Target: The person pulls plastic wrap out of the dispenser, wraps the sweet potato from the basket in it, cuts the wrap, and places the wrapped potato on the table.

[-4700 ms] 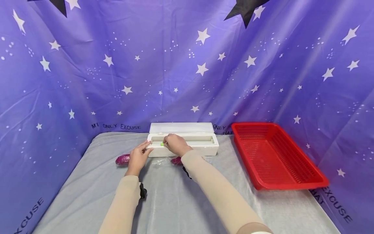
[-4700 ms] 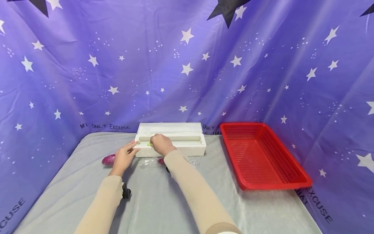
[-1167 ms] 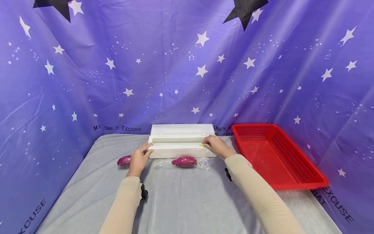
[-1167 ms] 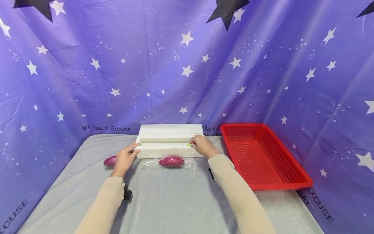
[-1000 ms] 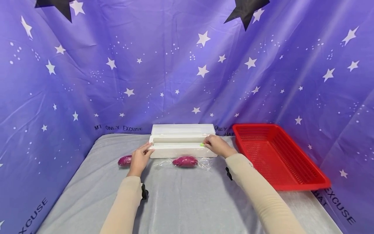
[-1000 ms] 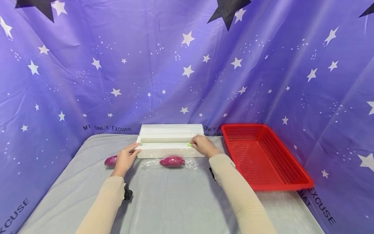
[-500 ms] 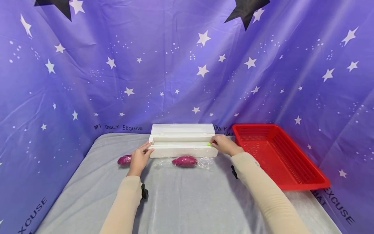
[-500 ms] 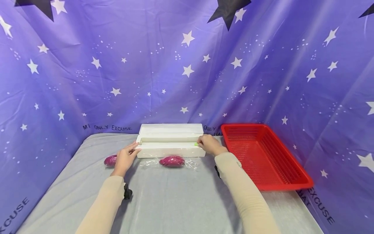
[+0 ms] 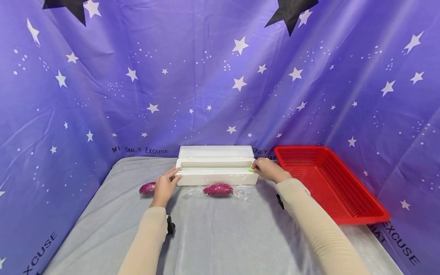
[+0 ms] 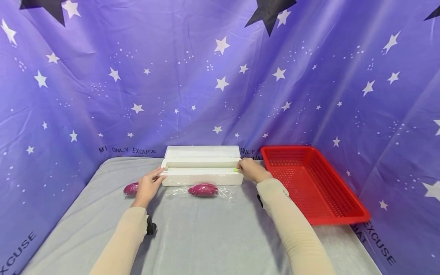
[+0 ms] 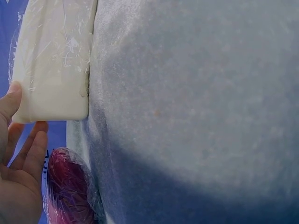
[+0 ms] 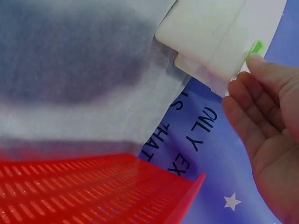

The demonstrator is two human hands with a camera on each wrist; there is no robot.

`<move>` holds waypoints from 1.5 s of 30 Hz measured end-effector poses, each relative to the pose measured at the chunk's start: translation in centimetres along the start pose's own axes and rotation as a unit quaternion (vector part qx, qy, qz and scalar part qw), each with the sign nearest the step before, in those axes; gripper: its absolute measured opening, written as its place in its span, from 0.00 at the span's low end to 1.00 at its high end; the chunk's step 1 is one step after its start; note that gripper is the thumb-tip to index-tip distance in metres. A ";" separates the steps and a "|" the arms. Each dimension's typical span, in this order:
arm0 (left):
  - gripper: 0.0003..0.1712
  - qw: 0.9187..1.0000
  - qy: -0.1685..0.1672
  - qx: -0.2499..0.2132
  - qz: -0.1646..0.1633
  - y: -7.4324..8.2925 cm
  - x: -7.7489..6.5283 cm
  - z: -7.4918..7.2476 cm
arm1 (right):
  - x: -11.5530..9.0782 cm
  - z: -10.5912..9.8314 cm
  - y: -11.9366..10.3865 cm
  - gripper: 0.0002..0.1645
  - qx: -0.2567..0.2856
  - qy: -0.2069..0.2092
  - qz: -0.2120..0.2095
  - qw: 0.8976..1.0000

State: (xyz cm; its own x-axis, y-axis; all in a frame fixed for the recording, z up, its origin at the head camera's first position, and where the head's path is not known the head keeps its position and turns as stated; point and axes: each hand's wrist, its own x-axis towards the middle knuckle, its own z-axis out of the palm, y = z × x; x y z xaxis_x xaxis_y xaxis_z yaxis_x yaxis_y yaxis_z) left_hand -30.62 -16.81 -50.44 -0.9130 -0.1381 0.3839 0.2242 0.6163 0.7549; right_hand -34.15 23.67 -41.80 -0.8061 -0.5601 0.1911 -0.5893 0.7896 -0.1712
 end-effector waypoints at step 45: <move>0.35 0.995 -0.098 0.030 0.008 1.4 -0.2 -1.7 | -1.9 0.1 -1.4 0.11 0.097 0.046 -0.011 0.994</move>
State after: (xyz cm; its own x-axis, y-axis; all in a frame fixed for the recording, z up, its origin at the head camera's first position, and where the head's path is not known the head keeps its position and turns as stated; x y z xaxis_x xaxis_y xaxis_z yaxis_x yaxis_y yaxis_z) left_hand -29.50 -17.26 -48.53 -0.9598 0.0217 0.2799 0.2232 0.6637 0.7139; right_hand -31.82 23.61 -42.04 -0.7897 -0.5442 0.2832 -0.6133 0.7092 -0.3476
